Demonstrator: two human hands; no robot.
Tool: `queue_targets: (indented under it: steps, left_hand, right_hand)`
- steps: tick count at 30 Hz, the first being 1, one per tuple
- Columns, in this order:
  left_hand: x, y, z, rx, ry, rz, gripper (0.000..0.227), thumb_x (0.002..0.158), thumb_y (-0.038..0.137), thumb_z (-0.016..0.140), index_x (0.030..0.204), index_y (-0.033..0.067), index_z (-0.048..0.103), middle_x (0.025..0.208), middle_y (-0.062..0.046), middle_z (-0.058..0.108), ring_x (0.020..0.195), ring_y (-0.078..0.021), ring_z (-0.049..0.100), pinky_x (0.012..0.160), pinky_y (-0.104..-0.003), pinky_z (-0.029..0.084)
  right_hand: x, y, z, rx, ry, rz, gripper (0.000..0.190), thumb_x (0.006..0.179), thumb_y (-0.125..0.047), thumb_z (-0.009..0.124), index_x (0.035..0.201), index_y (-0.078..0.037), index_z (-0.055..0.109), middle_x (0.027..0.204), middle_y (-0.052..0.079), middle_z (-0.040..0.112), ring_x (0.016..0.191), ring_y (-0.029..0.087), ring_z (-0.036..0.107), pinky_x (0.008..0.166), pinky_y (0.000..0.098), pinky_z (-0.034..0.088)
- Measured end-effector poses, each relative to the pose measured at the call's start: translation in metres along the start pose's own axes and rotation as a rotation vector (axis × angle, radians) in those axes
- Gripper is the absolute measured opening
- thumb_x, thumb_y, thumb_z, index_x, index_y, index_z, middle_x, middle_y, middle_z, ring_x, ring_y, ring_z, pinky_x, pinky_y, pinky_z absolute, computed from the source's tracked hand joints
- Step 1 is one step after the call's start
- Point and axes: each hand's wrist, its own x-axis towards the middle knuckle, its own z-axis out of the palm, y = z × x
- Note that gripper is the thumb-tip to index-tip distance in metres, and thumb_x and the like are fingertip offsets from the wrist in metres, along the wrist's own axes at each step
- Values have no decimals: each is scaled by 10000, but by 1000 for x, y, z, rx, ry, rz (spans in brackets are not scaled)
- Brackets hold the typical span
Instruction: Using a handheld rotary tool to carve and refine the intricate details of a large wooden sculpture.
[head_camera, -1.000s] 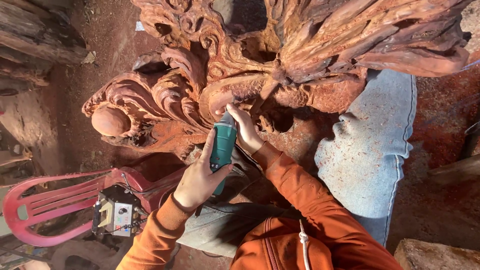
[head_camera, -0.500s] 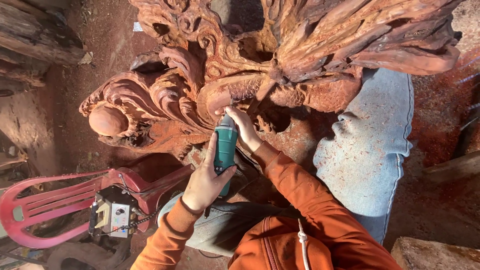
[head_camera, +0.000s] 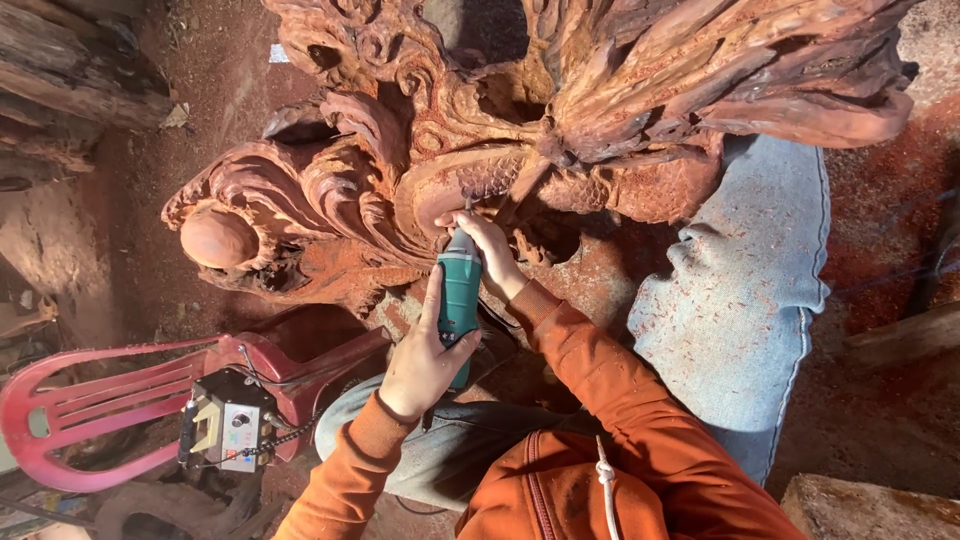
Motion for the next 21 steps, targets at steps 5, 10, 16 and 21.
queue_targets:
  steps: [5, 10, 16, 21]
  left_hand:
    - [1, 0, 1, -18, -2, 8, 992, 888, 443, 635, 1615, 327, -30, 1290, -276, 584, 1157, -502, 622, 946, -575, 510]
    - [3, -1, 2, -14, -6, 5, 991, 887, 444, 632, 1616, 339, -31, 1282, -276, 583, 1150, -500, 627, 938, -568, 511]
    - [6, -5, 3, -5, -6, 21, 988, 878, 441, 644, 1617, 340, -4, 1279, -279, 578, 1135, -512, 630, 925, -568, 518]
    - [7, -18, -1, 44, 20, 58, 979, 876, 403, 666, 1620, 332, 33, 1258, -283, 584, 1107, -512, 647, 912, -561, 536]
  right_hand:
    - [-4, -4, 2, 61, 14, -13, 404, 961, -323, 699, 1062, 68, 688, 956, 204, 591, 932, 248, 569, 1137, 551, 380]
    - [3, 6, -4, 92, 11, -9, 421, 963, -324, 695, 1070, 80, 652, 1027, 216, 586, 1011, 258, 580, 1159, 557, 361]
    - [0, 4, -3, 180, 8, -1, 497, 972, -293, 706, 1070, 169, 553, 1098, 295, 482, 1102, 306, 530, 1176, 597, 341]
    - [-1, 7, -1, 188, 26, -5, 470, 963, -290, 715, 1056, 141, 553, 1073, 258, 505, 1076, 305, 565, 1171, 584, 360]
